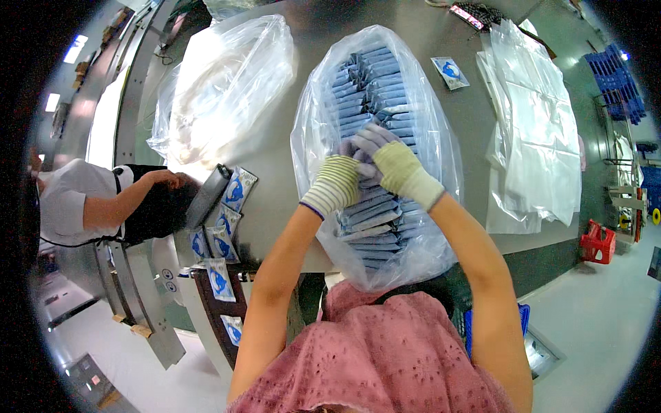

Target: The person sorts small blue and white pouches into a large plastic bag by hand on a stainless steel work surface.

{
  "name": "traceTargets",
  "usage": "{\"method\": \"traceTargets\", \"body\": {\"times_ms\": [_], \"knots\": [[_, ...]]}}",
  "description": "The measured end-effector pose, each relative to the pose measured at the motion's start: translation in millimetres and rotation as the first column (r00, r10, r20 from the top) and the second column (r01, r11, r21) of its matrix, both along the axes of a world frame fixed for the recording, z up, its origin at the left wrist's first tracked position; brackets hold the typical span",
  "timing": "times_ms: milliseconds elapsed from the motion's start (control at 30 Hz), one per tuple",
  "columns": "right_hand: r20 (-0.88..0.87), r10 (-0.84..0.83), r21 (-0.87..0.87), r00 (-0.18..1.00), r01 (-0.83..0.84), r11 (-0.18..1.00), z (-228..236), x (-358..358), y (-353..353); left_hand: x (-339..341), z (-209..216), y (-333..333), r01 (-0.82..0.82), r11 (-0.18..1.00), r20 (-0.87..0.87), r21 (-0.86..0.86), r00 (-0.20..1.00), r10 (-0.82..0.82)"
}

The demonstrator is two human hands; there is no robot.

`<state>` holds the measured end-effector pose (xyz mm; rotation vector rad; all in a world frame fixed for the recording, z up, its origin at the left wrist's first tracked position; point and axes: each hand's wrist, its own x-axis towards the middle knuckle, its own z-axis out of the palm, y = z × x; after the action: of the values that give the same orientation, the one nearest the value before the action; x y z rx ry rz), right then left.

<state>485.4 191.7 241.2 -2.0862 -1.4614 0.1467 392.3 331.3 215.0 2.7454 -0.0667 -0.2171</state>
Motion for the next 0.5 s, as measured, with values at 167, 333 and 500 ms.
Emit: {"method": "traceTargets", "body": {"times_ms": [167,333,500], "knots": [[0.145,0.217,-0.598,0.965,-0.09,0.797,-21.4,20.5,23.5,-6.1,-43.0,49.9,-0.492,0.719,-0.028,-0.491,0.834,0.551],[0.235,0.141,-0.593,0.962,0.027,0.805,-25.5,20.0,41.7,-11.3,-80.0,42.9,-0.825,0.564,-0.104,-0.043,0.565,0.818],[0.2,0.112,-0.593,0.973,0.029,0.805,-16.1,50.6,37.0,-8.9,-36.9,49.9,-0.765,0.354,-0.094,-0.538,0.472,0.876]]}}
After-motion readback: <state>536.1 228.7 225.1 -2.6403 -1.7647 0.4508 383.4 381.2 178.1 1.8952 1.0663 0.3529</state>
